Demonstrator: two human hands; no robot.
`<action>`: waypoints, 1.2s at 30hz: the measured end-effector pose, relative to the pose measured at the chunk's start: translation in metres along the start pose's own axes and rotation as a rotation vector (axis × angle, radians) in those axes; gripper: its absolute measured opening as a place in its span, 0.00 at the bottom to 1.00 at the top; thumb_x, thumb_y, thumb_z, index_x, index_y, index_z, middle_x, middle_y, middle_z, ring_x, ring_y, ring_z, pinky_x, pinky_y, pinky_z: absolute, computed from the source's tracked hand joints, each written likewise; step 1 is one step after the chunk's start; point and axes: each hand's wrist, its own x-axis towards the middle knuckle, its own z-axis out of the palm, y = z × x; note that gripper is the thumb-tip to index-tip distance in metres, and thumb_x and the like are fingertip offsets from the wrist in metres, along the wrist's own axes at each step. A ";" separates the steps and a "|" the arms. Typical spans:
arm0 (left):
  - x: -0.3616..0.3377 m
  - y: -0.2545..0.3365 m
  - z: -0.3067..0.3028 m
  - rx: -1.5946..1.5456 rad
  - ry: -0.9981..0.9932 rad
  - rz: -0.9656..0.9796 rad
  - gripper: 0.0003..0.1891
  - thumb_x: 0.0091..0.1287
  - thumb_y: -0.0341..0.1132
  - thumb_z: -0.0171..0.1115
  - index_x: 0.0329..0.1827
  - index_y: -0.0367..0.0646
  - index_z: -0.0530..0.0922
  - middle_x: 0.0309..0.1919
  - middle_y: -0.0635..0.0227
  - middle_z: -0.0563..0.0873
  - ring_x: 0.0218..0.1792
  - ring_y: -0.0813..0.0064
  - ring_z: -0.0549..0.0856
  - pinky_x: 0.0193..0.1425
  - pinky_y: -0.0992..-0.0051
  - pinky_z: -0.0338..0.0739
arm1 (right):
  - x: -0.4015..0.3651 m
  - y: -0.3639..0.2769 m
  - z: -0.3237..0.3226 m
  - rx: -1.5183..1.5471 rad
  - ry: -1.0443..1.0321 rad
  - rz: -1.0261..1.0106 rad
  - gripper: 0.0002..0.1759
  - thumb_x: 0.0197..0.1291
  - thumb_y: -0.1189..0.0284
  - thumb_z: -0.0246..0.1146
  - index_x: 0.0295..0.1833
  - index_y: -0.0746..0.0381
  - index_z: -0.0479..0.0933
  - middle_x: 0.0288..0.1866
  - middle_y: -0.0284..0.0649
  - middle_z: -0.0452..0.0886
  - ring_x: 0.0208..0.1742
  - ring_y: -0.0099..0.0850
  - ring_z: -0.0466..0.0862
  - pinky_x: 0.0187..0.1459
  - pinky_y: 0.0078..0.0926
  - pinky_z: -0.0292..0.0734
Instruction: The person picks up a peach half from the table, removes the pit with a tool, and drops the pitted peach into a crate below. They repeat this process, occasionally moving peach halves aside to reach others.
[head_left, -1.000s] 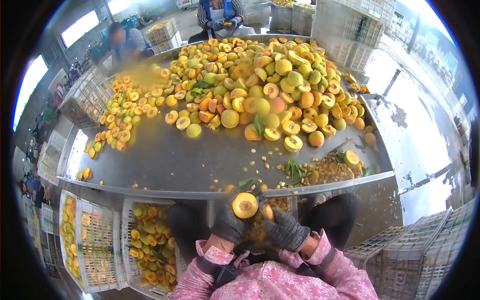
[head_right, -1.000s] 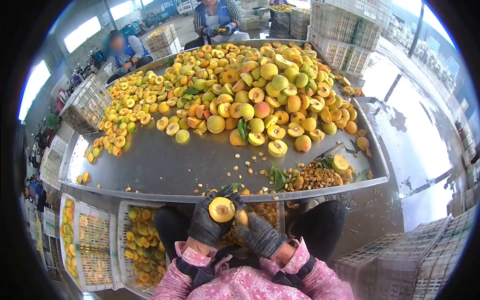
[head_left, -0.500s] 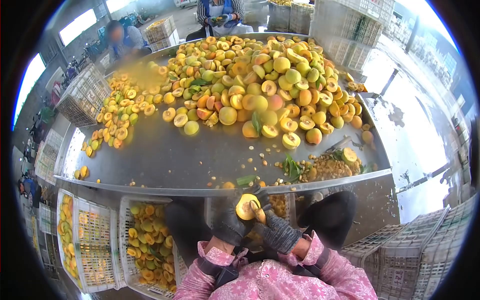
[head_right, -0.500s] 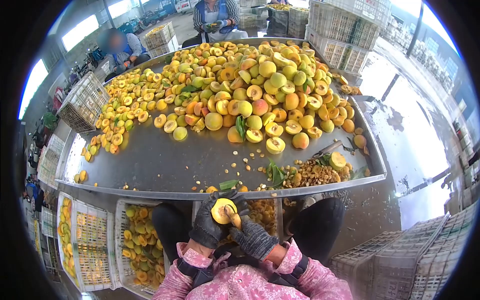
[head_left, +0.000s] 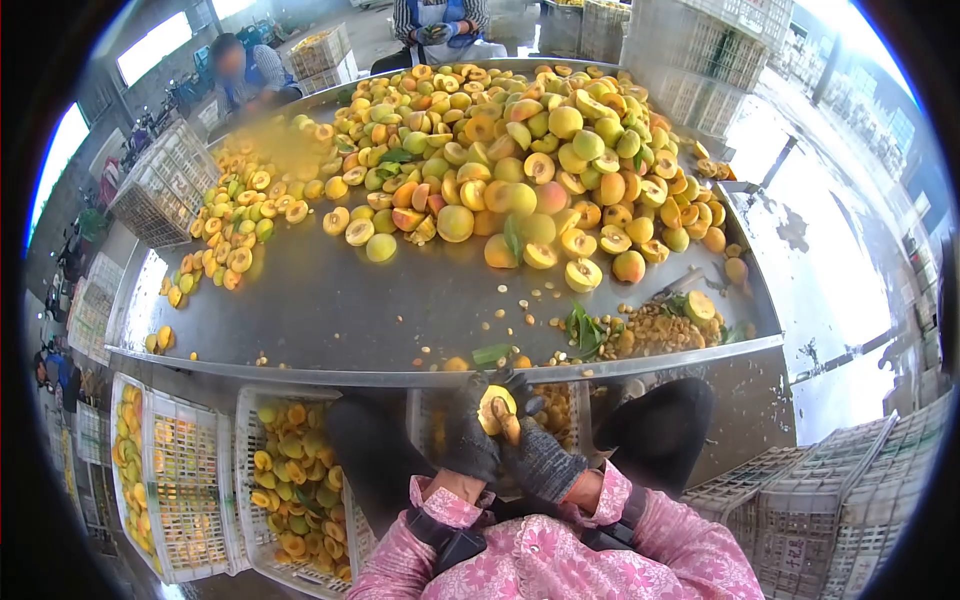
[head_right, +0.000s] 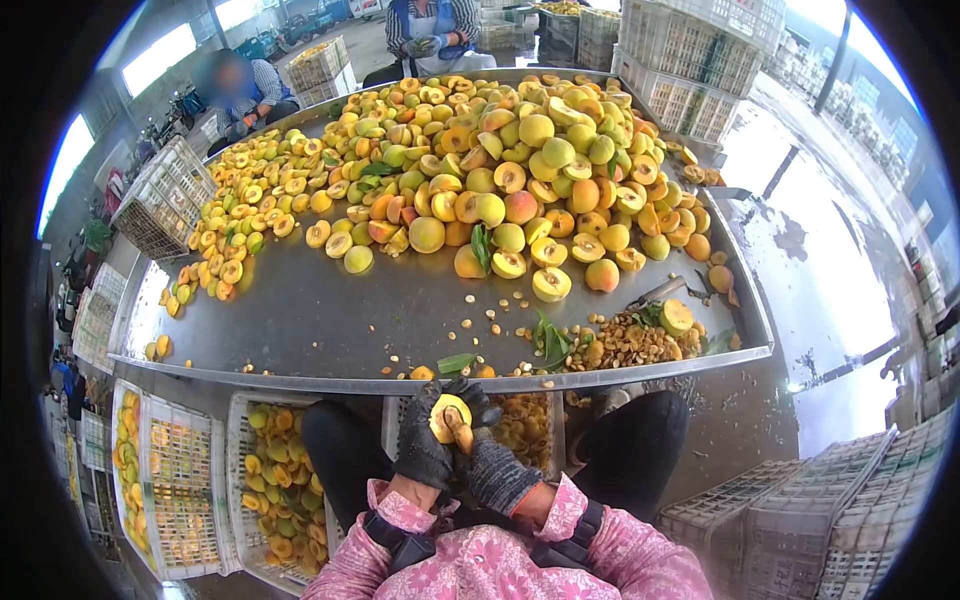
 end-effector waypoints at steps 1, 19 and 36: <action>-0.004 0.011 0.010 0.204 -0.023 0.083 0.17 0.71 0.39 0.44 0.51 0.34 0.72 0.45 0.58 0.80 0.43 0.67 0.81 0.50 0.67 0.79 | -0.001 -0.002 0.000 -0.028 0.005 0.009 0.51 0.47 0.73 0.66 0.73 0.58 0.42 0.31 0.57 0.74 0.28 0.51 0.75 0.31 0.41 0.72; -0.004 -0.028 -0.068 0.165 0.075 -0.100 0.21 0.62 0.46 0.62 0.47 0.37 0.74 0.37 0.68 0.79 0.38 0.75 0.79 0.46 0.74 0.76 | -0.003 0.038 0.026 0.126 -0.367 0.189 0.23 0.54 0.68 0.60 0.53 0.68 0.65 0.35 0.55 0.77 0.37 0.50 0.78 0.37 0.39 0.73; -0.010 -0.032 -0.078 0.755 0.170 0.122 0.25 0.62 0.53 0.53 0.42 0.35 0.77 0.33 0.56 0.83 0.37 0.61 0.83 0.42 0.67 0.76 | -0.003 0.044 0.055 -0.062 -0.395 0.279 0.19 0.50 0.69 0.59 0.44 0.71 0.68 0.33 0.60 0.76 0.37 0.56 0.79 0.37 0.46 0.72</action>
